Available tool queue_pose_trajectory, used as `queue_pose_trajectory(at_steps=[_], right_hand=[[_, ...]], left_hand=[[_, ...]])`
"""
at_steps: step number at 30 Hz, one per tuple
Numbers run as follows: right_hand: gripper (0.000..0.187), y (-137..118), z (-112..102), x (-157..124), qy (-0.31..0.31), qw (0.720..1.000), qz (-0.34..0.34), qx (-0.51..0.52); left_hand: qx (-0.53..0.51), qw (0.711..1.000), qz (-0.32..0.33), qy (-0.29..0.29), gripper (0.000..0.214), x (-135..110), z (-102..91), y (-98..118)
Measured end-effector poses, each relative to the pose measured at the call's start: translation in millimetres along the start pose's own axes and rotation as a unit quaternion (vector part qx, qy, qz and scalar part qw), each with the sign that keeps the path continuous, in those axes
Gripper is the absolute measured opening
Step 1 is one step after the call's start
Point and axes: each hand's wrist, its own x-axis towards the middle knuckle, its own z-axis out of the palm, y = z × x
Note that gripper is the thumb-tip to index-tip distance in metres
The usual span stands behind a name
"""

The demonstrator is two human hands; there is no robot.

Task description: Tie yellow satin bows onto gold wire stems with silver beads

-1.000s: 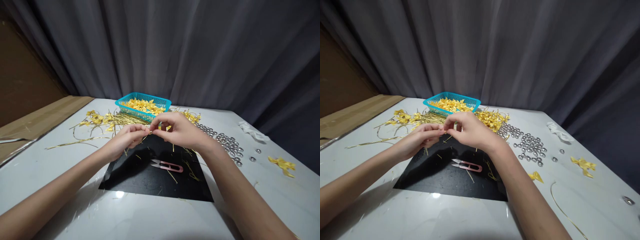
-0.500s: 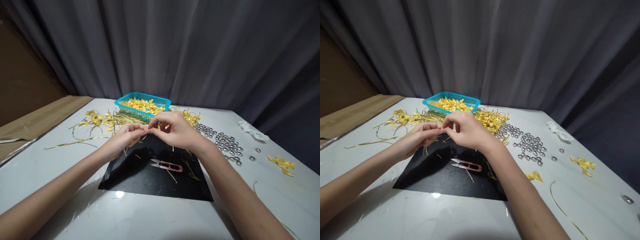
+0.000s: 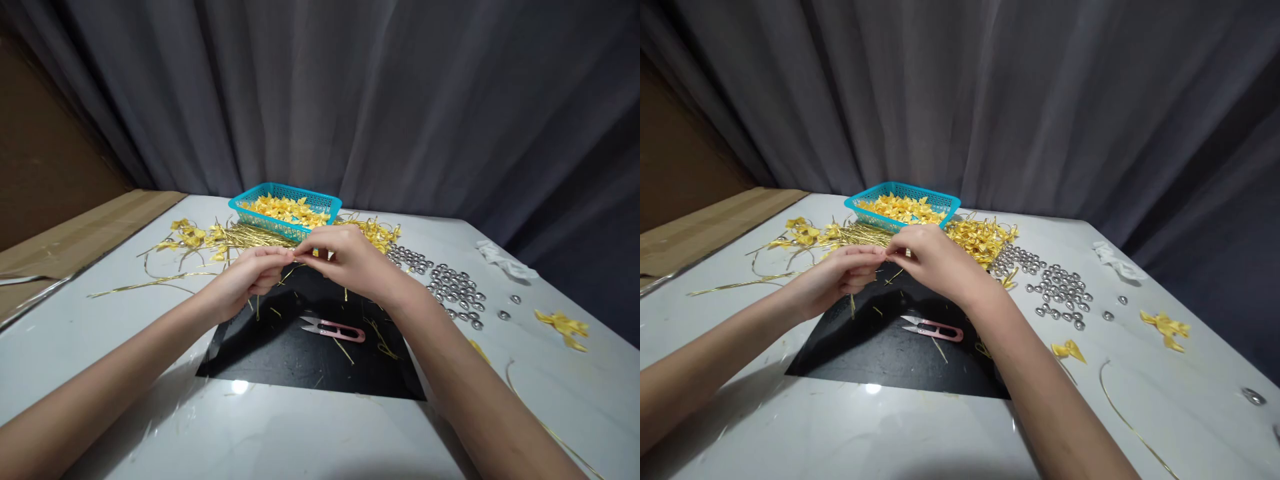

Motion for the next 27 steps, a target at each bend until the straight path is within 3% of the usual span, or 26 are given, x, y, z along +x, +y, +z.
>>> queue_pose_trajectory(at_steps=[9,27], right_hand=[[0.011,-3.0,-3.3,0.0,0.013,1.000,0.019,0.008],[0.010,2.6,-11.6,-3.0,0.039,0.999,0.036,0.006]], left_hand=[[-0.024,0.999,-0.014,0.015,0.016,-1.1,2.5,4.9],[0.028,0.999,0.007,0.044,0.024,-1.1,2.2,1.7]])
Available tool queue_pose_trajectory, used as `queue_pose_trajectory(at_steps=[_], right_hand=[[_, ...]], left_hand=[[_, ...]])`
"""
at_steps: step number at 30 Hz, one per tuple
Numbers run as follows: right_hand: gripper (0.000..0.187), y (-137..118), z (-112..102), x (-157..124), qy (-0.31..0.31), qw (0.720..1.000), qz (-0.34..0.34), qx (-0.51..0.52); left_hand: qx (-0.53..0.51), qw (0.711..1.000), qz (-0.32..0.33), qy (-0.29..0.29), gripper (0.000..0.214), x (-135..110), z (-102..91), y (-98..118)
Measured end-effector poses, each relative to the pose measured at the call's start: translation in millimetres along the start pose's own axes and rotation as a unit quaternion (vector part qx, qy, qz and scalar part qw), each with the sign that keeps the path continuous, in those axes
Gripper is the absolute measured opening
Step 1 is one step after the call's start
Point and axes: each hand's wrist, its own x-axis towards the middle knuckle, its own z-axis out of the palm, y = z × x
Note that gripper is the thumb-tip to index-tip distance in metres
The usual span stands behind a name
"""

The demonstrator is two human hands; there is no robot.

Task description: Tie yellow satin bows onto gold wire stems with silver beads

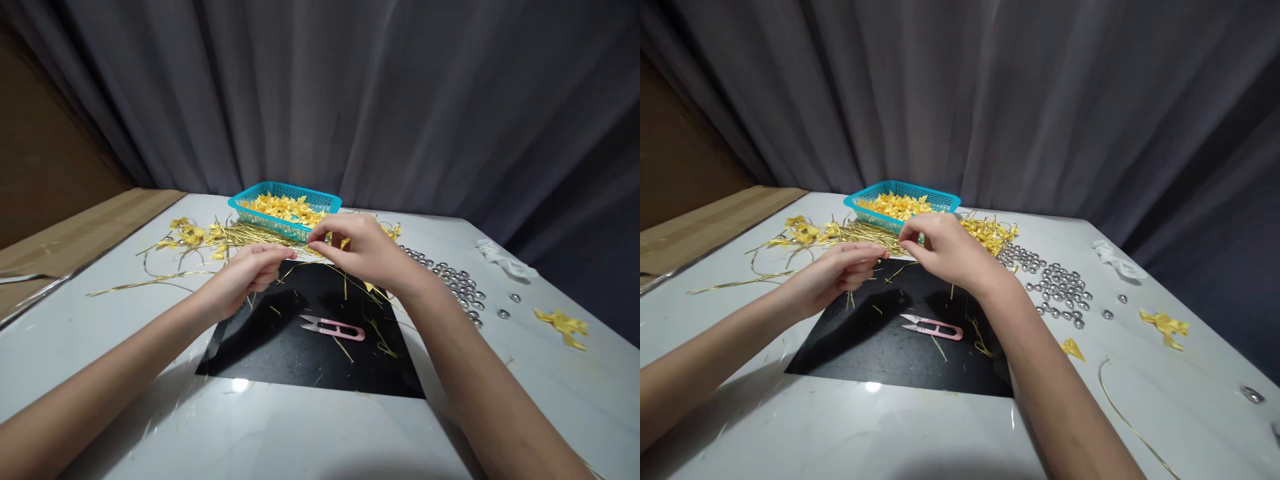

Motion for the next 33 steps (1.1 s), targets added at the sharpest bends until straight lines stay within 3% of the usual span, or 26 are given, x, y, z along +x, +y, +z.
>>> queue_pose_trajectory(at_steps=[33], right_hand=[[0.008,0.2,-8.9,-1.9,-0.003,0.998,0.052,0.018]], left_hand=[[0.023,1.000,-0.003,0.005,0.022,-0.3,2.6,1.7]])
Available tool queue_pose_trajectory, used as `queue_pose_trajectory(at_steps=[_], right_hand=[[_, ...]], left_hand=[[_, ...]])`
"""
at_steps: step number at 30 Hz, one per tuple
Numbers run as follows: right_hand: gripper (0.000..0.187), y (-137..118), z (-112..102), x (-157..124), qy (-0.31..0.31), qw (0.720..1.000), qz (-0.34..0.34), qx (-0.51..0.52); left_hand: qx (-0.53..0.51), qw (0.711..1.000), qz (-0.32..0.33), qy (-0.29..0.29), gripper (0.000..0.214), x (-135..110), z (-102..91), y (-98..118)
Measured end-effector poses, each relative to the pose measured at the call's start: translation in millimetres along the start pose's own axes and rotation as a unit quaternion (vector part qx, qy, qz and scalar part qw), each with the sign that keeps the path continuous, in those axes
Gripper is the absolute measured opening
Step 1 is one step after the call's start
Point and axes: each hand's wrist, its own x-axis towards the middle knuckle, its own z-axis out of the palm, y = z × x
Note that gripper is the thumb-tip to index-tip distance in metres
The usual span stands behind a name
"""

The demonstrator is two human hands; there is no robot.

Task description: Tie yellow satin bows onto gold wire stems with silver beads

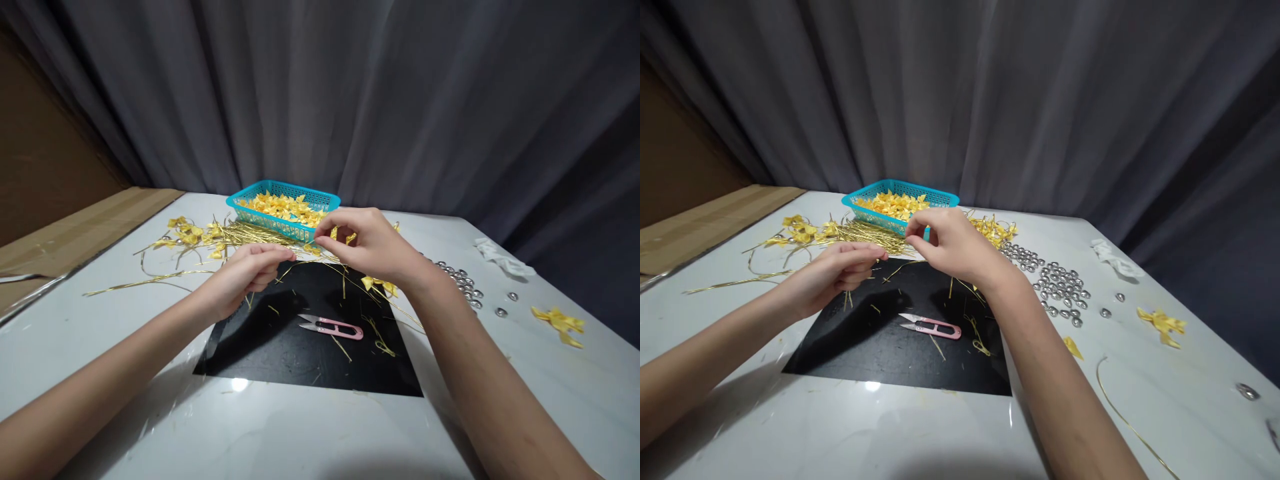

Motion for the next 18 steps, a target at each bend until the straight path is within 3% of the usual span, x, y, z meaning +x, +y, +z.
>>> queue_pose_trajectory(at_steps=[6,11,18], right_hand=[[0.007,-0.8,0.9,-0.2,-0.009,1.000,0.007,0.000],[0.008,-0.9,0.2,-0.1,-0.013,1.000,0.004,-0.013],[0.008,-1.9,0.7,0.0,-0.025,0.999,0.007,-0.022]], left_hand=[[0.004,1.000,-0.007,-0.003,0.028,-2.0,1.6,1.4],[0.018,1.000,-0.007,-0.006,0.020,-4.3,3.3,2.3],[0.117,0.992,0.037,-0.008,0.016,-8.0,8.1,4.6]])
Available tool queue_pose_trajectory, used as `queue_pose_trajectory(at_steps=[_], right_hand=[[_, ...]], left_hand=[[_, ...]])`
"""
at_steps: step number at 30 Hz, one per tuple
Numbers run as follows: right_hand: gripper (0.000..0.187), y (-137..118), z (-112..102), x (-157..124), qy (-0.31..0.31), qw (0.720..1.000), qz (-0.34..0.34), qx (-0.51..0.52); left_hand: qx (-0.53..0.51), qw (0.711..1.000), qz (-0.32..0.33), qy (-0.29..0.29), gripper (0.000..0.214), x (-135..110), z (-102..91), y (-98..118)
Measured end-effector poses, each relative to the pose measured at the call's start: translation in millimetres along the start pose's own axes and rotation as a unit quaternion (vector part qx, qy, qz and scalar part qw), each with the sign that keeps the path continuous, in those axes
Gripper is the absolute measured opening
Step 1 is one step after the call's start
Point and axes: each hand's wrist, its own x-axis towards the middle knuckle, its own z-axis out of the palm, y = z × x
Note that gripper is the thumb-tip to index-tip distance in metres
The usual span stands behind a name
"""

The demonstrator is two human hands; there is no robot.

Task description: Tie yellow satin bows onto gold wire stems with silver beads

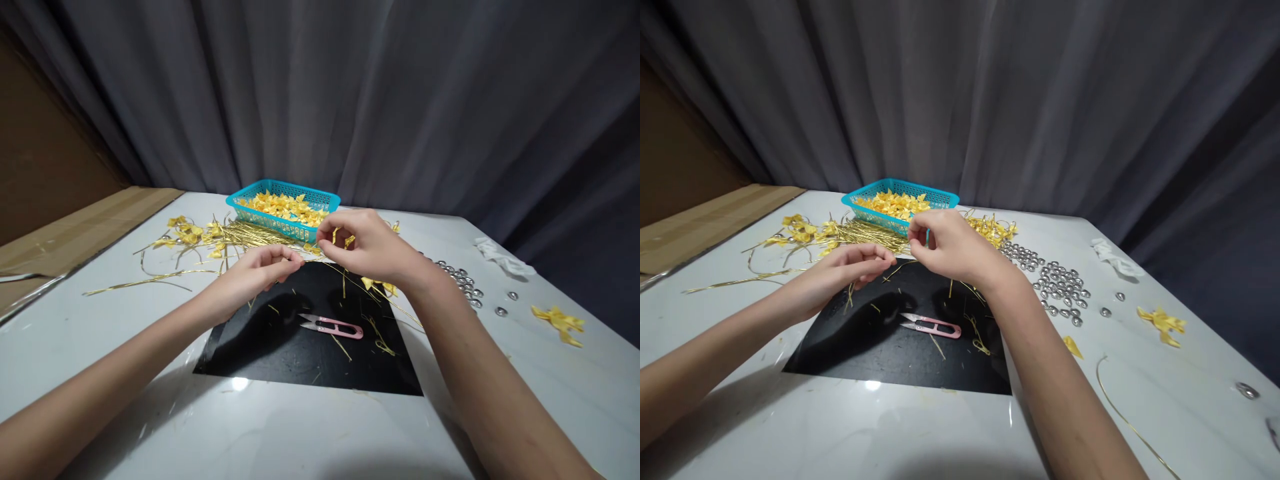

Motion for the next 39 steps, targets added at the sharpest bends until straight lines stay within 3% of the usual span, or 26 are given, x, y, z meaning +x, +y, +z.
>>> queue_pose_trajectory(at_steps=[4,7,13,18,21,24,27,33,39], right_hand=[[0.010,-4.2,2.0,0.5,-0.029,0.999,-0.009,0.013],[0.009,-5.5,3.4,0.8,-0.051,0.998,-0.016,0.017],[0.010,-5.5,2.6,0.7,-0.068,0.998,-0.010,0.014],[0.010,-13.0,4.5,-3.3,-0.083,0.996,0.026,-0.030],[0.010,-19.6,11.9,-17.8,-0.121,0.985,0.080,-0.097],[0.017,-22.6,23.6,-44.8,-0.183,0.956,0.161,-0.161],[0.016,-21.1,35.5,-74.3,-0.196,0.949,0.180,-0.167],[0.009,-13.2,56.5,-99.2,-0.129,0.956,0.224,-0.139],[0.023,-3.9,60.5,-105.5,-0.012,0.961,0.270,-0.067]], left_hand=[[-0.015,0.999,0.040,-0.027,0.014,-1.5,2.2,0.5],[-0.015,0.999,0.029,-0.038,0.016,-1.0,3.6,-1.2],[0.004,0.999,0.016,0.040,0.016,-0.6,5.7,-0.8],[-0.010,0.999,0.012,0.039,0.017,-2.6,5.8,0.8],[-0.012,0.999,0.005,0.035,0.016,-3.1,4.2,1.5],[-0.003,0.999,-0.004,0.047,0.014,-3.4,2.6,2.9],[0.004,0.999,-0.003,0.048,0.017,-3.8,2.8,3.5],[0.001,0.999,-0.012,0.043,0.019,-3.6,8.3,1.1],[-0.011,0.999,0.006,0.031,0.017,-6.0,14.3,-0.5]])
